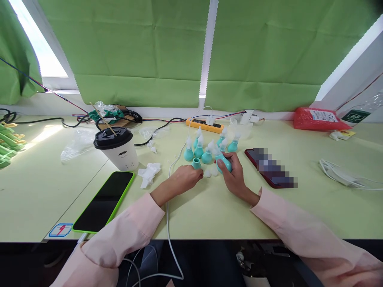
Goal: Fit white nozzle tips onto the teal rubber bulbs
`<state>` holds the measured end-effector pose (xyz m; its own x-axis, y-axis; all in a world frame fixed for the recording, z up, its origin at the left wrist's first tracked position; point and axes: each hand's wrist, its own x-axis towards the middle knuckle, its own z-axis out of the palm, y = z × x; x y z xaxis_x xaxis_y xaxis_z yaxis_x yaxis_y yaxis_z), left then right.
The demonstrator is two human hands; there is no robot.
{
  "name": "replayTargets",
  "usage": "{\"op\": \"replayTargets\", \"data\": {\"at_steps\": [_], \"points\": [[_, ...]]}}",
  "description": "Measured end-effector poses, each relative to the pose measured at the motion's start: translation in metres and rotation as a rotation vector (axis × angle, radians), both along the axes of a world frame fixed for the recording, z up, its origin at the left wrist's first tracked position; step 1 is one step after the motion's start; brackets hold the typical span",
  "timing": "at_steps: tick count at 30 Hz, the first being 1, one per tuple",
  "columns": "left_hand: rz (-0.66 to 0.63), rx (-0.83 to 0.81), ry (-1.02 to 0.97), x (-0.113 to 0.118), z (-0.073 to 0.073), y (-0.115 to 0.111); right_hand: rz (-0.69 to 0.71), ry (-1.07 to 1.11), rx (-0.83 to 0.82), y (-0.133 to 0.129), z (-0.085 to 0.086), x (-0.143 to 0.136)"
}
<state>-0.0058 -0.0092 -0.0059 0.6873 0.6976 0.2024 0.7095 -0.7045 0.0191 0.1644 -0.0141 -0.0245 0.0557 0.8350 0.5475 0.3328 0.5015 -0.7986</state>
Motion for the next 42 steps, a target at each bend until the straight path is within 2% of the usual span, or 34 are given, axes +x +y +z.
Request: {"op": "replayTargets", "data": {"at_steps": [4,7,11,14,16,18,23,28,30,34,39,42], "points": [[-0.034,0.021,0.082,-0.002,-0.013,0.005,0.046,-0.025,-0.018,-0.002,0.0,-0.001],[-0.038,0.023,0.048,-0.002,-0.017,0.006,0.08,-0.041,0.006,-0.003,-0.001,-0.001],[0.079,0.042,-0.105,0.0,-0.005,0.0,0.108,-0.104,0.089,-0.005,0.002,0.001],[0.203,0.021,-0.395,0.001,0.009,-0.007,0.085,-0.168,0.177,-0.008,0.004,0.0],[0.207,-0.034,-0.552,0.0,0.016,-0.012,0.087,-0.196,0.22,-0.01,0.005,-0.002],[0.179,-0.106,-0.621,-0.001,0.021,-0.015,0.117,-0.225,0.236,-0.013,0.005,-0.005],[0.074,-0.347,-0.613,0.003,0.025,-0.017,0.203,-0.265,0.195,-0.018,0.004,-0.01],[0.035,-0.353,-0.671,0.007,0.025,-0.02,0.262,-0.25,0.125,-0.02,0.009,-0.01],[0.039,-0.406,-0.712,0.006,0.024,-0.02,0.296,-0.241,0.075,-0.021,0.012,-0.01],[0.046,-0.599,-0.826,0.005,0.024,-0.02,0.379,-0.187,-0.058,-0.025,0.018,-0.009],[-0.021,-0.818,-0.94,0.006,0.025,-0.02,0.475,-0.106,-0.186,-0.028,0.027,-0.008],[-0.055,-1.002,-1.026,0.006,0.024,-0.017,0.528,-0.068,-0.224,-0.029,0.03,-0.007]]}}
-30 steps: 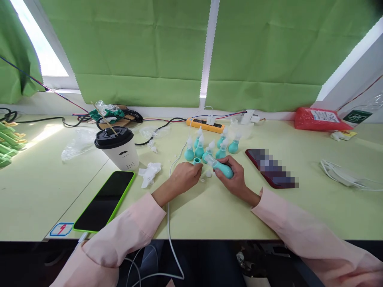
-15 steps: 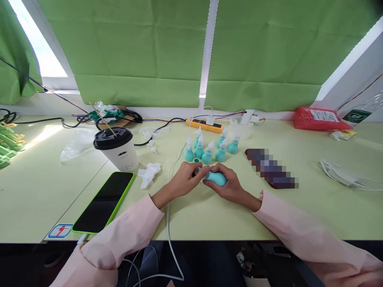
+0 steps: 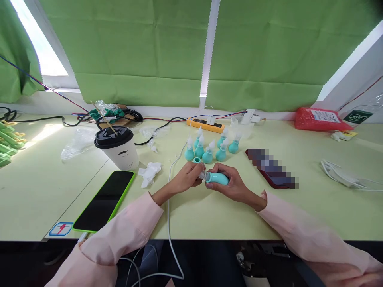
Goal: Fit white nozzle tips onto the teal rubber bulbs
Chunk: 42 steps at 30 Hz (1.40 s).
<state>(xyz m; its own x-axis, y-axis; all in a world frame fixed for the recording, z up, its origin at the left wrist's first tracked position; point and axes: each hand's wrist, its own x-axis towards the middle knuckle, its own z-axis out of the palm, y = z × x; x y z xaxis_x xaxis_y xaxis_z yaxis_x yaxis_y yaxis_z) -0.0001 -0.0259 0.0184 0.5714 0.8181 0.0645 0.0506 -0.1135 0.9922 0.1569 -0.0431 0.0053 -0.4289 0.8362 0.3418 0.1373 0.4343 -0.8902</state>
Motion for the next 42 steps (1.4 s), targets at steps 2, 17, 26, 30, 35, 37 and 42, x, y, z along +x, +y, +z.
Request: {"op": "replayTargets", "data": {"at_steps": [2,17,26,30,35,37,42], "points": [[-0.019,-0.08,-0.096,-0.002,0.001,0.004,0.026,0.019,-0.017,0.0,0.0,0.001],[0.736,0.559,0.488,-0.028,0.001,0.035,-0.431,0.048,0.302,0.043,-0.003,0.027],[0.589,0.617,1.136,-0.032,-0.009,0.038,-0.591,-0.167,0.361,0.049,-0.012,0.027],[0.591,0.632,1.153,-0.031,-0.009,0.037,-0.566,-0.206,0.331,0.049,-0.016,0.024],[0.646,0.74,0.97,-0.026,0.0,0.031,-0.516,-0.196,0.325,0.047,-0.02,0.018],[0.579,0.814,0.858,-0.025,0.004,0.028,-0.493,-0.177,0.301,0.047,-0.02,0.017],[0.207,0.851,0.745,-0.025,0.007,0.021,-0.455,-0.153,0.271,0.048,-0.02,0.018]]}}
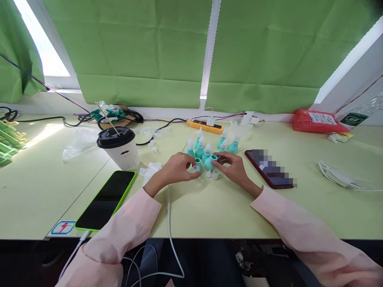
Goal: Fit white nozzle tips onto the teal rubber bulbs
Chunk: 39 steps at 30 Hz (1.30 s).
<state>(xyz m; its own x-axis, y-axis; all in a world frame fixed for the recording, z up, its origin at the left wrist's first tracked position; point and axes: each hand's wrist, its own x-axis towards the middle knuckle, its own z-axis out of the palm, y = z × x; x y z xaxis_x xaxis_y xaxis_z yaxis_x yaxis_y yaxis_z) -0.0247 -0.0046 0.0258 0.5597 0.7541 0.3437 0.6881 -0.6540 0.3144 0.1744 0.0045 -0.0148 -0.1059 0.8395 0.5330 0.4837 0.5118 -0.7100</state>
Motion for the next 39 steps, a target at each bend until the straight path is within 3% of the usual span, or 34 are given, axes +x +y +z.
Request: {"op": "replayTargets", "data": {"at_steps": [6,15,22,28,33,39], "points": [[-0.063,-0.113,0.116,-0.001,-0.006,0.0,0.038,0.009,-0.02,0.001,-0.001,0.001],[-0.021,-0.018,0.16,0.0,-0.01,0.0,0.012,-0.031,-0.002,0.001,-0.001,0.001],[0.201,0.241,-0.115,0.013,-0.008,0.004,0.02,-0.026,0.03,-0.001,0.0,0.0],[0.089,0.26,-0.067,0.027,-0.02,0.014,0.049,-0.024,0.031,0.0,0.0,0.0],[0.073,0.202,-0.214,0.026,-0.027,0.017,0.058,-0.017,0.03,-0.001,0.0,0.0],[0.021,0.325,-0.459,0.02,-0.024,0.015,0.027,0.041,0.029,-0.001,0.003,-0.001]]}}
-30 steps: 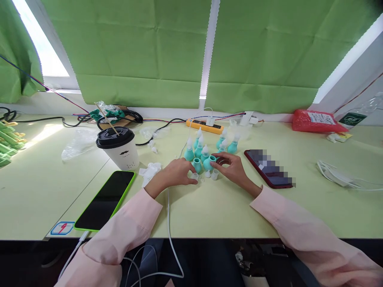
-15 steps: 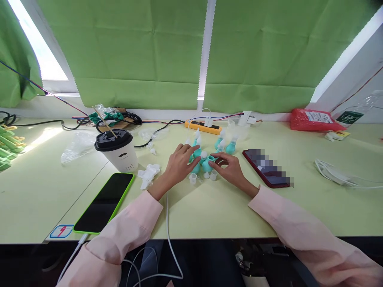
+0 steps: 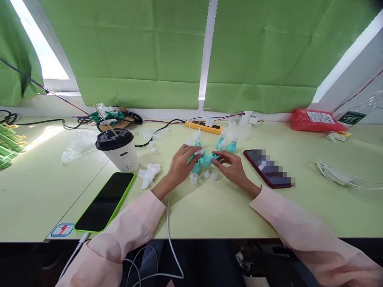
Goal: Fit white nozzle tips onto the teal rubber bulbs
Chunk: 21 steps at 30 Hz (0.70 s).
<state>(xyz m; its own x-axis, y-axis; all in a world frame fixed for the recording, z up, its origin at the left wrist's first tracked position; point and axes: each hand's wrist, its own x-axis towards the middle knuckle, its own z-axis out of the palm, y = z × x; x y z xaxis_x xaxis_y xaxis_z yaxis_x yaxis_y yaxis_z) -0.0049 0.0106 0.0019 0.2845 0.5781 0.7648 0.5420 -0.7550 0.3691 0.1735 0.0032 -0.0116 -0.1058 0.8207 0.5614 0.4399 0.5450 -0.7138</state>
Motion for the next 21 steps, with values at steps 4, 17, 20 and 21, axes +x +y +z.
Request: {"op": "replayTargets", "data": {"at_steps": [4,17,20,21], "points": [[0.0,0.043,-0.134,-0.002,0.004,-0.005,-0.018,-0.013,-0.001,0.001,-0.001,0.002],[-0.009,-0.126,-0.52,0.0,0.022,-0.029,-0.126,-0.287,0.02,0.012,-0.011,0.005],[-0.143,-0.354,-0.617,-0.002,0.024,-0.026,-0.13,-0.342,0.02,0.012,-0.011,0.006],[-0.193,-0.427,-0.642,-0.003,0.025,-0.025,-0.143,-0.345,0.038,0.011,-0.01,0.006]]}}
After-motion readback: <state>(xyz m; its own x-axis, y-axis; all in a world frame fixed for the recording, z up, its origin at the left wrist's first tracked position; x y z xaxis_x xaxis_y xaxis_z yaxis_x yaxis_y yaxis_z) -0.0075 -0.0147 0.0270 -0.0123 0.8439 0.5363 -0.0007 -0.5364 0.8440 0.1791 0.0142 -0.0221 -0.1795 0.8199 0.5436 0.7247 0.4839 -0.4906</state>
